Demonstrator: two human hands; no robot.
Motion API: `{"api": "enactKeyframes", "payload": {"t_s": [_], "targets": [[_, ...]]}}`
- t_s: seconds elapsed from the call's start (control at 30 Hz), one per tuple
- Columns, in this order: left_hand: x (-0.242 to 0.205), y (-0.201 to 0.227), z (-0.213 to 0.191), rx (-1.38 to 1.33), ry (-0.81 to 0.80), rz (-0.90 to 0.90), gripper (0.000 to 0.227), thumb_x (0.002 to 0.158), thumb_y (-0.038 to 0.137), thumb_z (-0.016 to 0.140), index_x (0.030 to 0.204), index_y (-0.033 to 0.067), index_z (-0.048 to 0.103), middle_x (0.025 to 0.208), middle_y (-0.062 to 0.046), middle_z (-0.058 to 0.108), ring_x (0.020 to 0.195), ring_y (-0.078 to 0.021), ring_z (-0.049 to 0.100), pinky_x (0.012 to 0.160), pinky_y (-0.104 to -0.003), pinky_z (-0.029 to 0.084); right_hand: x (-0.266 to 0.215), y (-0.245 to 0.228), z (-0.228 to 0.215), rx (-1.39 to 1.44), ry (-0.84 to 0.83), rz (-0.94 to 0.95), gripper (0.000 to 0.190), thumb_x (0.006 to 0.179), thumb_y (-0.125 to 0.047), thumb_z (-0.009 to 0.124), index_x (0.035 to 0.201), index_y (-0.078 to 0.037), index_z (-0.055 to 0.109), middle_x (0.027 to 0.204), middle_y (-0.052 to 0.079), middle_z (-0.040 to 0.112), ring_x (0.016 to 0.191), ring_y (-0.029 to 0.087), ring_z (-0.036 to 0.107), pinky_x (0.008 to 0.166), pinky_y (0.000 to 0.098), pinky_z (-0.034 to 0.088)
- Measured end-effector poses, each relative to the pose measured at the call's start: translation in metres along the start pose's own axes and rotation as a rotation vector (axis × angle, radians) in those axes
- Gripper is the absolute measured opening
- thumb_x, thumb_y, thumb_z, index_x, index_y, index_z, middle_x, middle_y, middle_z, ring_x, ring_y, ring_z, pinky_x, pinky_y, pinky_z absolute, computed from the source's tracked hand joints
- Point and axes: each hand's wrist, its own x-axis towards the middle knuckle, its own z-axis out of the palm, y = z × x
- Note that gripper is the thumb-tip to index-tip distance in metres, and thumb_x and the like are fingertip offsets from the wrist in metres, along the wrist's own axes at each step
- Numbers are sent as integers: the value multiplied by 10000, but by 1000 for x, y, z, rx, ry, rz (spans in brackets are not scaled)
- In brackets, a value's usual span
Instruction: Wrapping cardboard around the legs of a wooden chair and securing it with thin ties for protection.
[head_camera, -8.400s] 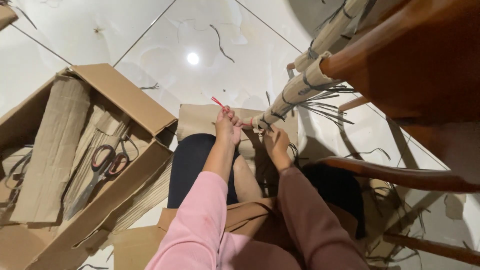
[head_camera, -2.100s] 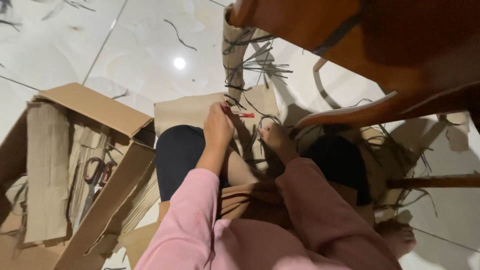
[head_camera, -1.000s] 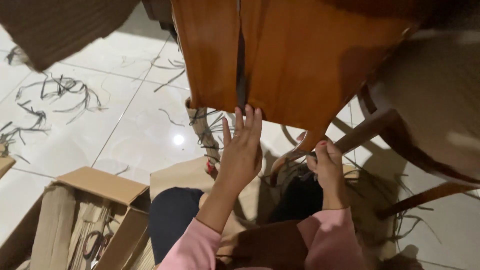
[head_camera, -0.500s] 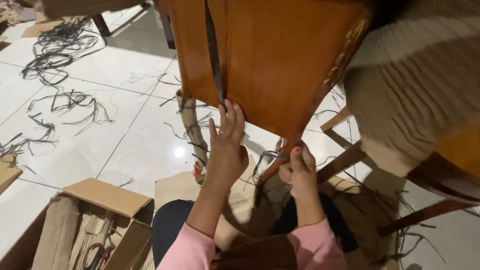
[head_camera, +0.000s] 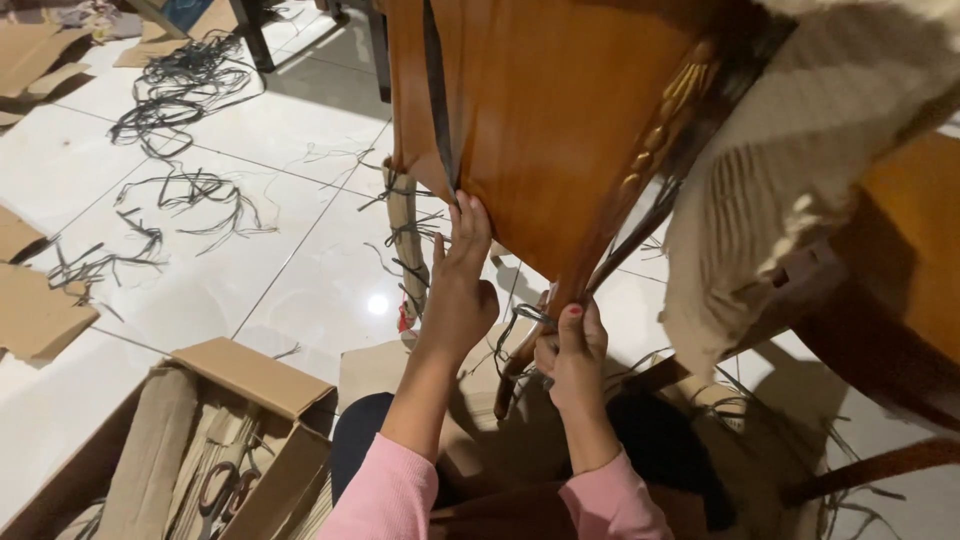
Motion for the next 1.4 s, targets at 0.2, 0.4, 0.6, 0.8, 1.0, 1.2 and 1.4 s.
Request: {"api": "enactKeyframes", "payload": {"t_s": [0.2,0.4,0.6,0.8,1.0,1.2,1.4], "targets": [[-10,-5,-15,22,-12,-35,1048,707,-206,530,1644,58,144,1702,-216,160,1562,-411,163,1193,-664,169,-12,3,17,-14,-48,-8,476,1051,-485,385,1306,-113,535,490,-21,280,276,82,248,294,207,185],[-16,-23,-34,-3,-40,-107,1032,728,-223,457,1650,63,92,1713,-194,131,1573,-383,117,1220,-618,117,-19,33,33,-19,-93,-19,409,1054,-455,416,1270,-130,539,490,-15,318,296,69,264,294,206,216],[-7,-47,-40,-13,-61,-142,1054,729,-214,458,1655,88,57,1714,-186,144,1581,-365,132,1240,-595,102,-7,35,45,-76,-151,-30,508,1002,-568,473,1220,-116,557,607,34,489,289,67,293,278,229,231],[0,-64,-53,48,-155,-273,1050,773,-172,470,1663,137,7,1727,-126,119,1580,-356,124,1242,-569,150,-7,40,83,-38,-47,37,185,1023,-220,610,885,-119,539,595,-57,414,347,50,304,339,208,228],[-54,-23,-40,-152,550,77,387,978,192,547,1297,-27,561,1333,-244,610,1203,-398,631,1011,-460,511,1,38,90,-574,-159,-132,311,931,-242,743,1206,-96,749,1141,122,778,1115,189,706,921,365,568],[-107,-8,4,-380,486,168,375,769,-151,547,1045,36,720,1260,-109,684,1264,-323,600,1135,-472,477,2,-17,45,-649,-112,-242,262,941,-75,600,1162,-36,735,1155,45,780,1005,153,711,913,250,520],[-107,1,32,-180,520,189,352,680,-91,621,991,52,703,1174,-197,637,1076,-380,634,987,-474,480,61,-19,-43,-799,194,-401,314,1019,-281,594,1172,-18,668,1185,101,703,1130,238,640,1025,358,473]]}}
